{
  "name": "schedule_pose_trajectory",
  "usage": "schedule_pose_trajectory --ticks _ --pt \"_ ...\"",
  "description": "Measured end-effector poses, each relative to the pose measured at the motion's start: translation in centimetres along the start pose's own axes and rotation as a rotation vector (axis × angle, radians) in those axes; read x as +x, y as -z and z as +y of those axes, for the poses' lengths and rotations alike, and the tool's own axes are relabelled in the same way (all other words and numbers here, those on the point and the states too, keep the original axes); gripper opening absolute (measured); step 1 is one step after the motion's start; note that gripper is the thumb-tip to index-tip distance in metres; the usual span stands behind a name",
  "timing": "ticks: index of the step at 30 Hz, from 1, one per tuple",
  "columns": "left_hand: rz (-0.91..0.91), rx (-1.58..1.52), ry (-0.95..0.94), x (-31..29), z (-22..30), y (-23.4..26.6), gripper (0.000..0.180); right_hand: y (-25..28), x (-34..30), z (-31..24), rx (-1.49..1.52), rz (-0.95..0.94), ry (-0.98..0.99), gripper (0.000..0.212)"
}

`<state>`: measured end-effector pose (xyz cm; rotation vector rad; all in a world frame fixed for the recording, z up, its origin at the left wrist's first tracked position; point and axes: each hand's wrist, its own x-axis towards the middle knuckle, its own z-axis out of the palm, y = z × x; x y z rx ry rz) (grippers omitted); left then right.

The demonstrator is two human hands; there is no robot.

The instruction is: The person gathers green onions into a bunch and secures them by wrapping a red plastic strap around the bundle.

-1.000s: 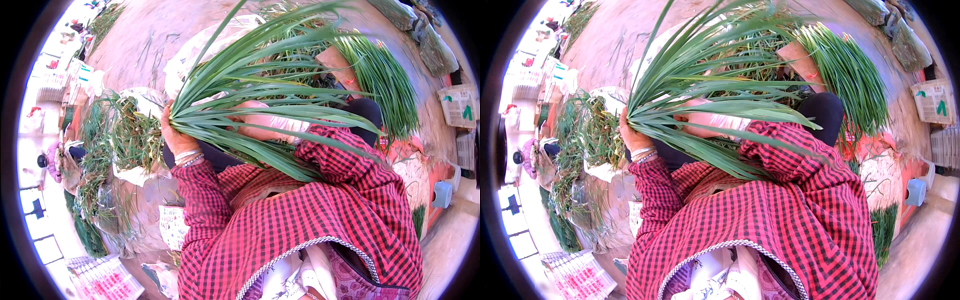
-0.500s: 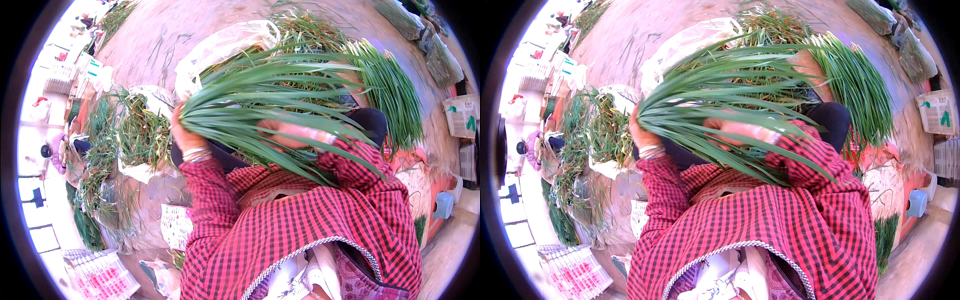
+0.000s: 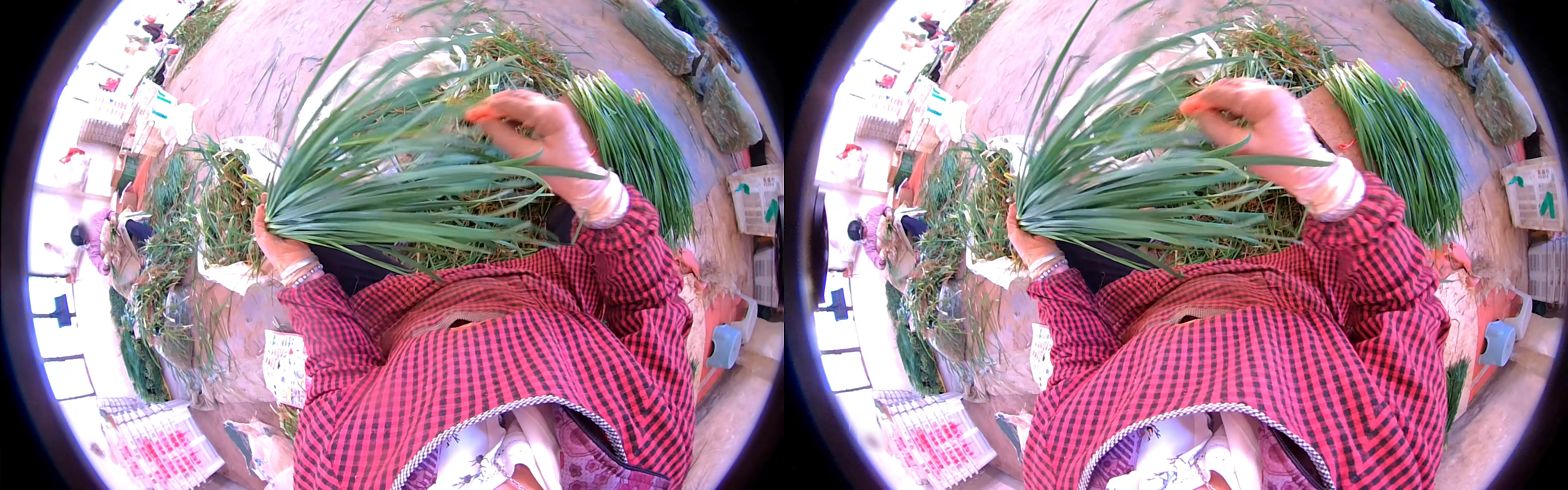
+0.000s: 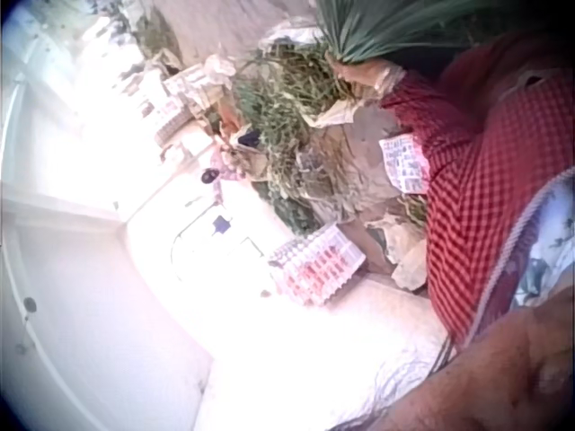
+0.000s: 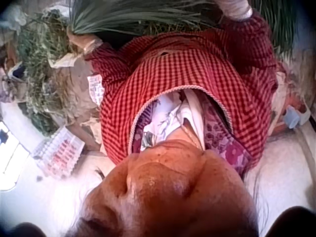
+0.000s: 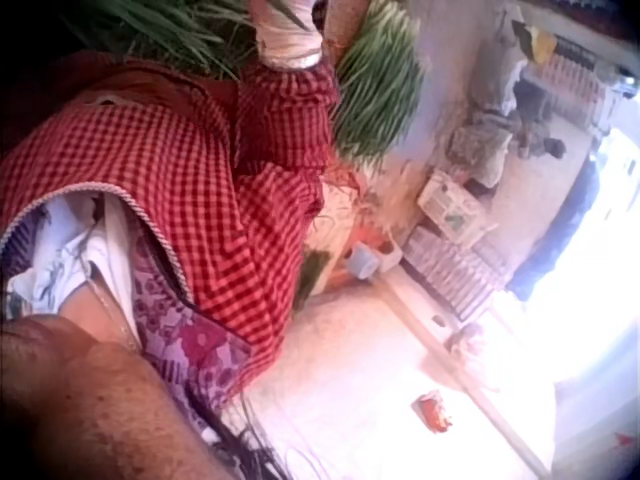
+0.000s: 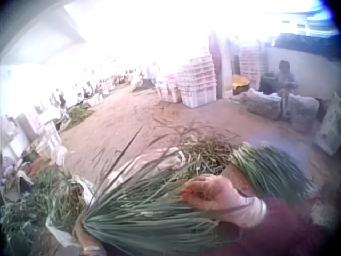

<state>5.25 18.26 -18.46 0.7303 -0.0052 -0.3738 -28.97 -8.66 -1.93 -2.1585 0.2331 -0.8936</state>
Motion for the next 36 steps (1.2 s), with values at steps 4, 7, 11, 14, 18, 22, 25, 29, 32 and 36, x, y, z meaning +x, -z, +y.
schedule_pose_trajectory --ticks 4,7,11,14,18,22,25,29,32,36 --pt "-0.111 -0.040 0.114 -2.1 -2.3 -5.3 0.029 -3.2 0.5 1.0 -0.375 -0.163 0.062 0.027" --pt "-0.093 -0.015 0.155 -3.9 -1.9 -7.2 0.029 -6.9 0.9 2.0 -0.128 -0.175 0.025 0.034" --pt "-0.216 -0.011 0.202 -5.3 -2.6 -9.4 0.030 -8.8 1.2 2.3 -0.140 -0.093 0.096 0.029" --pt "-0.190 0.017 0.199 -5.3 -3.1 -10.0 0.032 -9.0 1.8 1.5 -0.286 -0.235 0.054 0.029" --pt "-0.169 0.135 0.021 -6.0 -3.3 -13.1 0.017 -8.0 1.7 0.7 -0.368 -0.352 -0.018 0.024" --pt "-0.364 0.519 -0.327 -7.4 -2.7 -15.5 0.012 -7.2 0.6 0.1 -0.201 -0.325 -0.088 0.022" --pt "-0.486 0.609 -0.391 -8.0 -3.1 -16.4 0.011 -5.7 0.8 0.2 -0.024 -0.422 -0.247 0.022" --pt "-0.494 0.597 -0.423 -8.1 -3.6 -17.2 0.010 -4.7 0.7 -0.5 -0.041 -0.394 -0.273 0.022" --pt "-0.394 0.469 -0.335 -7.5 -3.8 -17.7 0.012 -4.8 0.5 -0.8 -0.096 -0.378 -0.193 0.018" --pt "-0.165 0.194 -0.094 -5.8 -5.2 -18.4 0.012 -6.0 1.2 -1.2 -0.162 -0.179 -0.082 0.022"
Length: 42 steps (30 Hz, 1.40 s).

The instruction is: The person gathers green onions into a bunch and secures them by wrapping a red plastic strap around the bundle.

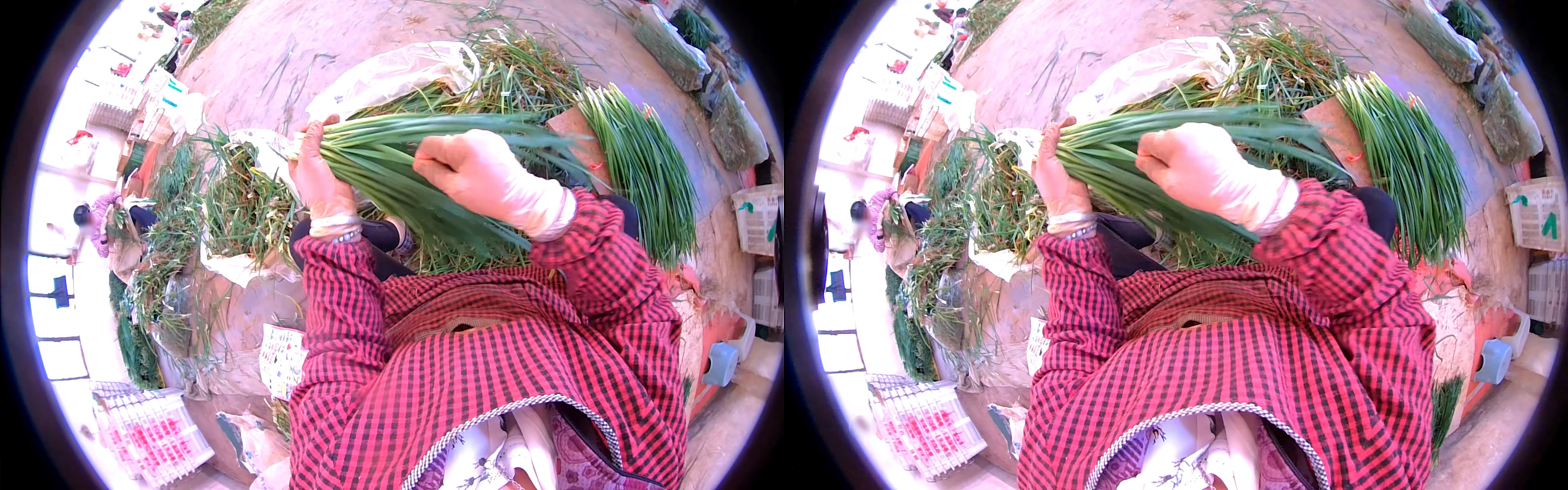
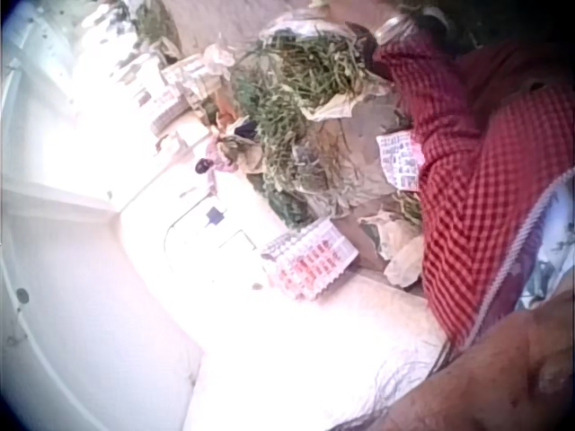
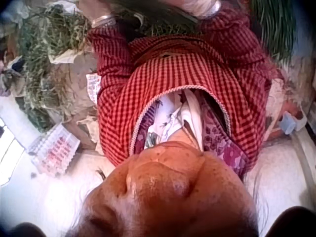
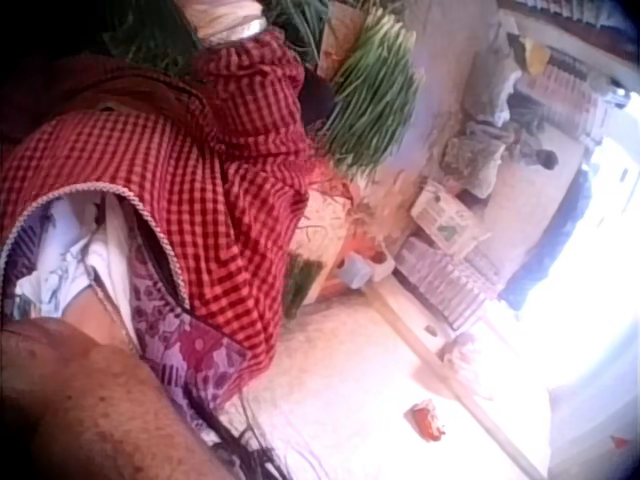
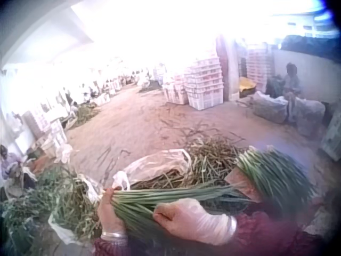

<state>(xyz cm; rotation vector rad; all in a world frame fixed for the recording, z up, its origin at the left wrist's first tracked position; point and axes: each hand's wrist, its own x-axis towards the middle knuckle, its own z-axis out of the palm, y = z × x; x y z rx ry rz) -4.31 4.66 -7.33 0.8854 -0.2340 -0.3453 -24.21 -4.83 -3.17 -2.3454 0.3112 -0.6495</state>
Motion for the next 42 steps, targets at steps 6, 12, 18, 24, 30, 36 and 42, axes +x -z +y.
schedule_pose_trajectory --ticks 6,12,18,24,30,36,42 --pt "-0.042 0.152 -0.197 0.9 -3.5 -0.3 0.013 -1.4 -0.3 1.5 -0.023 0.037 -0.072 0.023" --pt "0.011 0.683 -0.322 1.4 -2.0 2.6 0.011 6.3 -2.2 1.9 0.344 -0.318 -0.426 0.019" --pt "0.204 0.261 -0.198 5.0 3.7 7.7 0.015 7.5 -6.5 8.4 0.473 -0.026 -0.474 0.021" --pt "0.351 0.296 -0.146 5.2 4.9 16.5 0.039 7.2 -8.6 11.0 0.689 0.431 -0.540 0.025" --pt "0.342 0.332 -0.109 5.6 4.1 26.0 0.037 5.6 -8.9 11.9 0.652 0.256 -0.536 0.028" --pt "0.500 -0.134 0.135 4.8 4.8 26.8 0.039 2.7 -9.3 11.7 0.464 0.011 -0.497 0.042" --pt "0.590 -0.133 0.133 2.7 5.7 25.4 0.044 5.1 -7.3 10.3 0.569 0.149 -0.307 0.023"
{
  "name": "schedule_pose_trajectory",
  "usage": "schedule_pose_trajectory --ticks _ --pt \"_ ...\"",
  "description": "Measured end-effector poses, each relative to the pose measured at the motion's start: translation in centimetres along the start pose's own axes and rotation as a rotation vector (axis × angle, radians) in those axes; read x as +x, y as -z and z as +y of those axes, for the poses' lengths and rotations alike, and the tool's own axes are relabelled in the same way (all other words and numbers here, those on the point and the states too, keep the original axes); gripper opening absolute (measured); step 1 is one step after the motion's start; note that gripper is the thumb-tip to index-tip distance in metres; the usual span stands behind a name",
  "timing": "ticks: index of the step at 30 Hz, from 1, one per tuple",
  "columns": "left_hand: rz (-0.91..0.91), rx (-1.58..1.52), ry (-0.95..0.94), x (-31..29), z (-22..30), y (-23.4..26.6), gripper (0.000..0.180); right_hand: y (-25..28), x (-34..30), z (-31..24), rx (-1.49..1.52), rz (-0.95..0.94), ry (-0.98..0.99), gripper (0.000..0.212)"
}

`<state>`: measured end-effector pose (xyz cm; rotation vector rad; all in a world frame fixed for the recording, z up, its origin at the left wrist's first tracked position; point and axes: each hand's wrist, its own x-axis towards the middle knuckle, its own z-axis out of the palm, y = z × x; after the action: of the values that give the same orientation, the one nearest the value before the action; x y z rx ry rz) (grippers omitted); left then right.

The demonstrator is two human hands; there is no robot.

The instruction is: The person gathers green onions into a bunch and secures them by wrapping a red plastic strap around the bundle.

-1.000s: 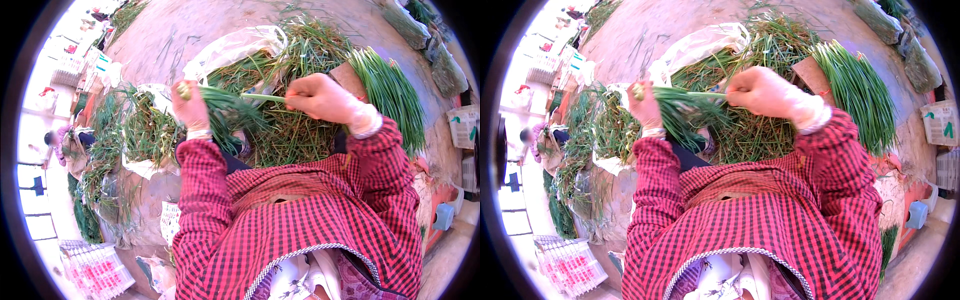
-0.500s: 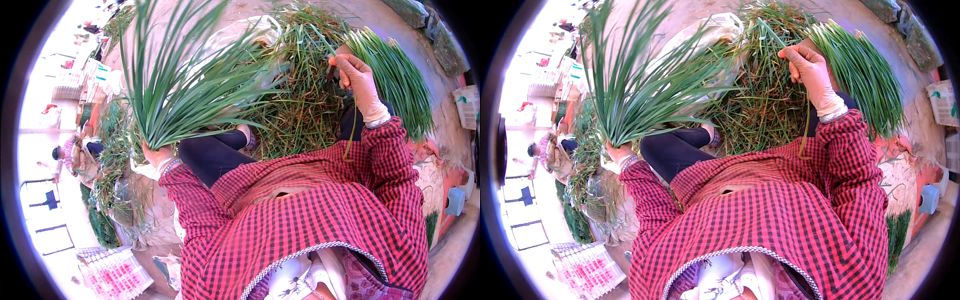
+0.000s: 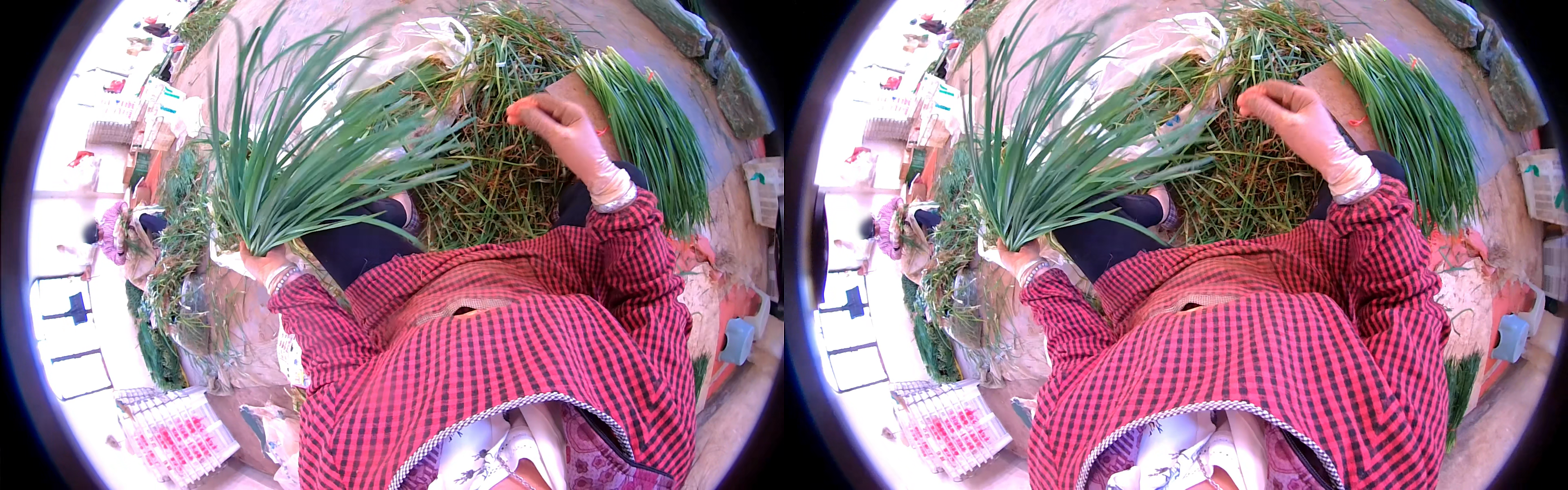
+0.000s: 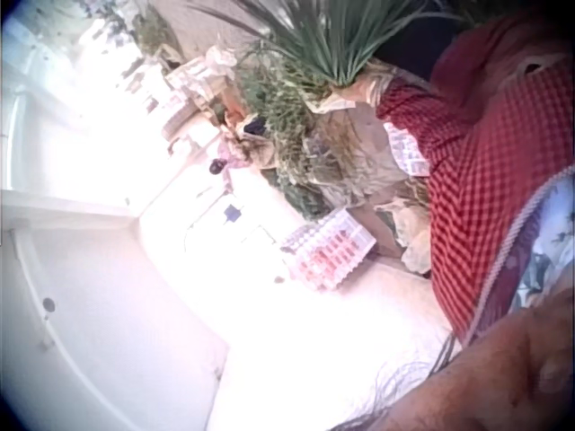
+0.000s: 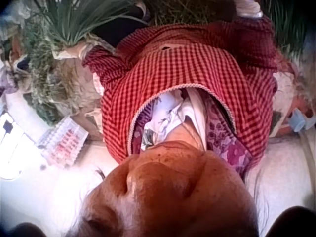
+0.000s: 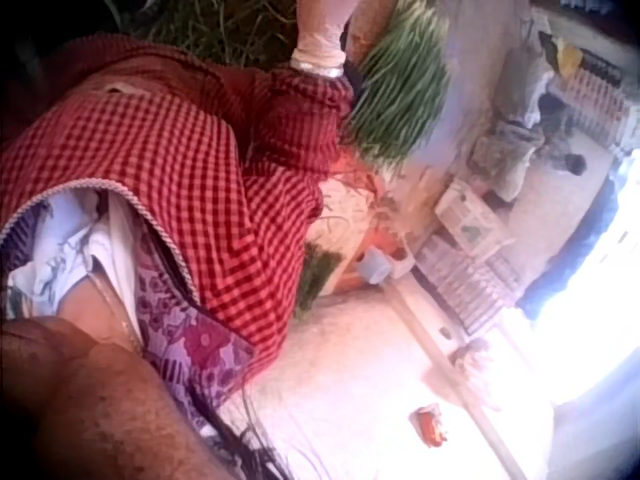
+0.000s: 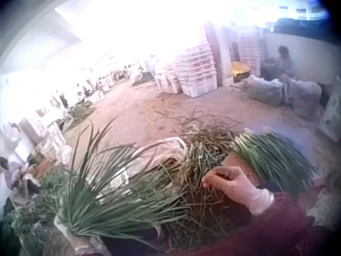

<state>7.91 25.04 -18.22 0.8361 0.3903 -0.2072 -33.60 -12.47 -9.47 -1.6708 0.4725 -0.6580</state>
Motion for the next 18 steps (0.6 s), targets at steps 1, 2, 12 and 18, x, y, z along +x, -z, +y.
schedule_pose_trajectory --ticks 1,2,12,18 --pt "-0.063 0.036 -0.049 -1.6 -0.2 -0.7 0.042 -0.1 0.1 -1.1 0.063 0.054 0.042 0.022" --pt "-0.125 0.069 -0.102 -3.3 -0.2 -1.5 0.041 -0.4 0.0 -4.0 0.072 0.070 -0.039 0.021" --pt "-0.846 0.263 -0.017 -22.1 -6.8 -15.2 0.026 -11.0 3.8 -8.5 -0.919 -0.081 0.807 0.078" --pt "-0.843 0.037 0.115 -22.2 -8.7 -15.4 0.039 -12.9 0.8 -5.3 -0.271 -0.441 -0.073 0.077"
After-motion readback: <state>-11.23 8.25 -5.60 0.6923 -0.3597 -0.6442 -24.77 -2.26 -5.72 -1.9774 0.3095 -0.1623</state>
